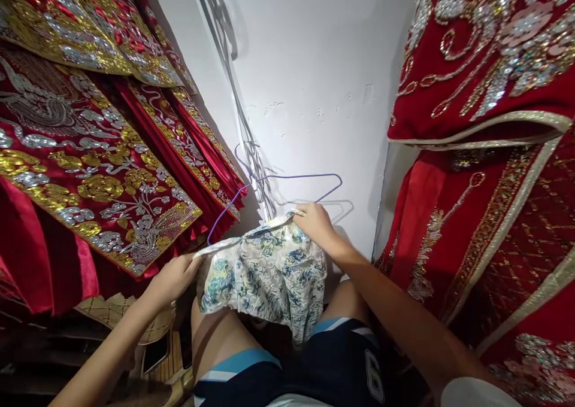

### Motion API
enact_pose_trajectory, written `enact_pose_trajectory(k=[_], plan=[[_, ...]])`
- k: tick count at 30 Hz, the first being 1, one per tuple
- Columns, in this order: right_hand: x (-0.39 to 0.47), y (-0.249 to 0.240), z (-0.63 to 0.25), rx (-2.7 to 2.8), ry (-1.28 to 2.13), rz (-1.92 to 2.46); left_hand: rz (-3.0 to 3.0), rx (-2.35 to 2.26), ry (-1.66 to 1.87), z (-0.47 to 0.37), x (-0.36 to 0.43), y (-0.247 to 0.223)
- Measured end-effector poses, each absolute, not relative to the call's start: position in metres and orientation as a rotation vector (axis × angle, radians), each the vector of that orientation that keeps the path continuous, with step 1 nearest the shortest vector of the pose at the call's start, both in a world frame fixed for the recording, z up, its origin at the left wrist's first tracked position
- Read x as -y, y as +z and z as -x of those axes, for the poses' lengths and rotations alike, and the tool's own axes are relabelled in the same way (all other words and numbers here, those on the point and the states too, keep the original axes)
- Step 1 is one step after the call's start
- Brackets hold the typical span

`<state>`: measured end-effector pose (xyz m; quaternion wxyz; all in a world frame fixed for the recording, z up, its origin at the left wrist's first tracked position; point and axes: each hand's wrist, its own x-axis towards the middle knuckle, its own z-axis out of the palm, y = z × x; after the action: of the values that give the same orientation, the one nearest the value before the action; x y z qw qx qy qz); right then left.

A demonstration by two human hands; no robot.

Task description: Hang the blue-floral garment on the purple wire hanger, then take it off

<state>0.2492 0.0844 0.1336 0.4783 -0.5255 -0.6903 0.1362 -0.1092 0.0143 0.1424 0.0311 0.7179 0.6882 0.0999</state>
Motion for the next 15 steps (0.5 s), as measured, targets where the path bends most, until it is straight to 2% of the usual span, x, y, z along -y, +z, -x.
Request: enact_pose_trajectory(k=[3, 8, 11, 15], plan=[[-0.076, 0.142, -0.254, 1.659, 0.366, 1.274, -2.251, -2.044, 0.65, 0.093, -0.024, 0.153], [-0.067, 0.133, -0.244, 1.606, 0.571, 1.13, -2.199, -1.611, 1.263, 0.046, -0.051, 0.164], [-0.062, 0.133, -0.251, 1.574, 0.514, 1.102, -2.107, -1.538, 1.584, 0.034, -0.056, 0.167], [-0.069, 0.149, -0.28, 1.53, 0.306, 1.174, -2.137, -1.557, 1.622, 0.043, -0.048, 0.17]])
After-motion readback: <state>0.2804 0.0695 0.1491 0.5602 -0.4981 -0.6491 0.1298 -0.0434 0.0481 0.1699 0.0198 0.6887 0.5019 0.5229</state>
